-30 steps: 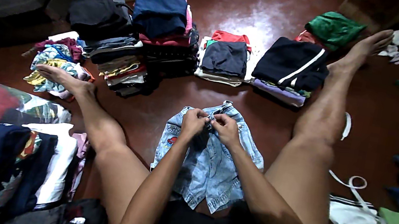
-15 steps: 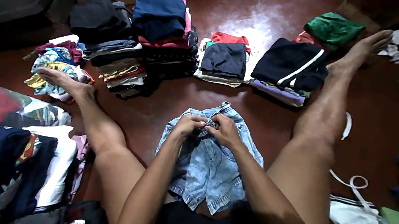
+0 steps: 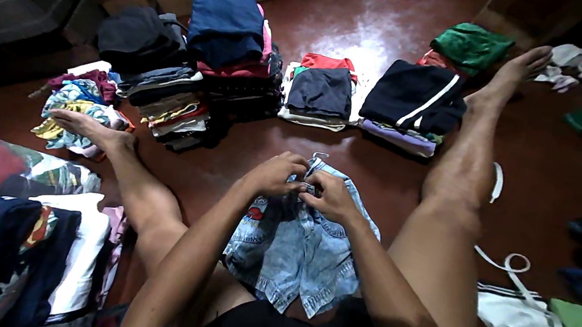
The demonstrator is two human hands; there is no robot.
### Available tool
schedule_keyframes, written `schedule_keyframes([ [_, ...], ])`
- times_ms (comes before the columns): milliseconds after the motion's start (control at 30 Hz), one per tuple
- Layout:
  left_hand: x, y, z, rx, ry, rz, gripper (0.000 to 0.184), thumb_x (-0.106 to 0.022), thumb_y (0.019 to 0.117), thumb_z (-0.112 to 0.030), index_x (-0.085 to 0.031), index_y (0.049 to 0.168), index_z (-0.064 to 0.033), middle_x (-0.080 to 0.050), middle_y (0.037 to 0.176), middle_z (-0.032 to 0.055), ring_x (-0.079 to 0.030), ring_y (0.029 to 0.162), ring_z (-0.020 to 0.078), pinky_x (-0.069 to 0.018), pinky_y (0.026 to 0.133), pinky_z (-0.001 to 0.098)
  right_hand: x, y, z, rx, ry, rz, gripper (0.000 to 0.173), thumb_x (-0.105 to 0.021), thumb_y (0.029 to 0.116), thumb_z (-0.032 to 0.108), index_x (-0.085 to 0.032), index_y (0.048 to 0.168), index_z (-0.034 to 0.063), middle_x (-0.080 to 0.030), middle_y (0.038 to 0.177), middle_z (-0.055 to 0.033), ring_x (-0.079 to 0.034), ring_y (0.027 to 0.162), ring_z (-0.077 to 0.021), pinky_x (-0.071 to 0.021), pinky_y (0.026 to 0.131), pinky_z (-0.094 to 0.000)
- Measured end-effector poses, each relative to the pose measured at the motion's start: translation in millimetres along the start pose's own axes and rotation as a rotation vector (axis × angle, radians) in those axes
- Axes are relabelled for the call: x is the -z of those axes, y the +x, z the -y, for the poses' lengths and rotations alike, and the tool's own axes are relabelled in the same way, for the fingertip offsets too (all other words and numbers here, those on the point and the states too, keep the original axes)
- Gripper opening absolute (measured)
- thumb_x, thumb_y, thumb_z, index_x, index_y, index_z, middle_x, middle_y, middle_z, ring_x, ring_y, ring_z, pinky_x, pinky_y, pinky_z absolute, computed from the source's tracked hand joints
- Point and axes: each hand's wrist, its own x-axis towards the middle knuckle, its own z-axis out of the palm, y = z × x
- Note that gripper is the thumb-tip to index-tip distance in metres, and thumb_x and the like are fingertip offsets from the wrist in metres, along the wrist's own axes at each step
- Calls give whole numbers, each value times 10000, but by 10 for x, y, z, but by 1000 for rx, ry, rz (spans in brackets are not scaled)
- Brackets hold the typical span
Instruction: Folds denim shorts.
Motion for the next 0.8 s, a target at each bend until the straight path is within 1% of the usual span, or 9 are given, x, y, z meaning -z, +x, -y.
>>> schedule_keyframes([
  [100, 8, -59, -60, -90, -60, -70, 177, -671, 977, -211, -743, 946, -53, -688, 1214, 64, -588, 1242, 217, -464, 1094, 425, 57, -25, 36, 56, 14, -18, 251, -788, 859, 277, -712, 942, 53, -688, 912, -73, -662, 811, -176, -575, 750, -405],
  [233, -4, -153, -161, 36, -143, -102, 178, -673, 981, -214, -729, 992, -46, -706, 1016, 72, -653, 1046, 201, -529, 963, 418, 30, -61, 52, 79, 41, 3, 236, -767, 898, 241, -706, 994, 34, -692, 962, -94, -677, 841, -178, -591, 781, -389],
  [267, -22, -165, -190, 104, -181, -91, 199, -657, 993, -222, -709, 1021, -32, -697, 1008, 95, -649, 1026, 223, -523, 949, 435, 32, -68, 56, 84, 40, 3, 233, -763, 903, 229, -706, 1002, 27, -694, 970, -102, -680, 849, -187, -593, 792, -394],
  [367, -27, -218, -216, 237, -304, -31, 262, -617, 1026, -236, -680, 1171, -27, -694, 1105, 132, -677, 1014, 231, -559, 916, 451, 40, -59, 91, 122, 32, 4, 227, -758, 910, 223, -717, 998, 18, -693, 937, -103, -675, 840, -190, -587, 794, -388],
  [467, -12, -289, -298, 282, -333, -11, 255, -675, 981, -193, -688, 1178, -31, -678, 1144, 136, -673, 1010, 241, -566, 891, 463, 47, -73, 81, 171, 51, -54, 211, -775, 896, 218, -727, 965, 24, -704, 904, -79, -679, 812, -151, -594, 783, -348],
  [567, -83, -363, -398, 387, -370, -128, 184, -678, 969, -127, -697, 1126, -33, -686, 1128, 121, -685, 988, 226, -581, 876, 449, 16, -57, 117, 189, 82, -96, 184, -792, 881, 203, -726, 916, 36, -705, 876, -58, -677, 783, -118, -596, 760, -309],
  [633, -141, -413, -444, 462, -479, -205, 175, -689, 972, -154, -709, 1114, -53, -713, 1083, 87, -702, 945, 173, -593, 869, 403, 18, -46, 151, 196, 91, -98, 171, -795, 875, 199, -733, 908, 43, -707, 871, -45, -675, 776, -101, -595, 753, -289],
  [700, -155, -460, -465, 475, -607, -230, 218, -687, 973, -166, -701, 1154, -45, -722, 1083, 87, -706, 944, 151, -594, 876, 369, 39, -40, 167, 192, 99, -87, 166, -789, 879, 194, -736, 912, 40, -708, 875, -44, -671, 777, -94, -590, 754, -281],
  [800, -210, -488, -508, 498, -633, -290, 203, -706, 971, -169, -709, 1131, -45, -730, 1076, 72, -711, 943, 139, -599, 878, 356, 9, -60, 153, 207, 114, -95, 162, -790, 880, 175, -726, 906, 29, -697, 872, -55, -670, 773, -102, -593, 746, -278],
])
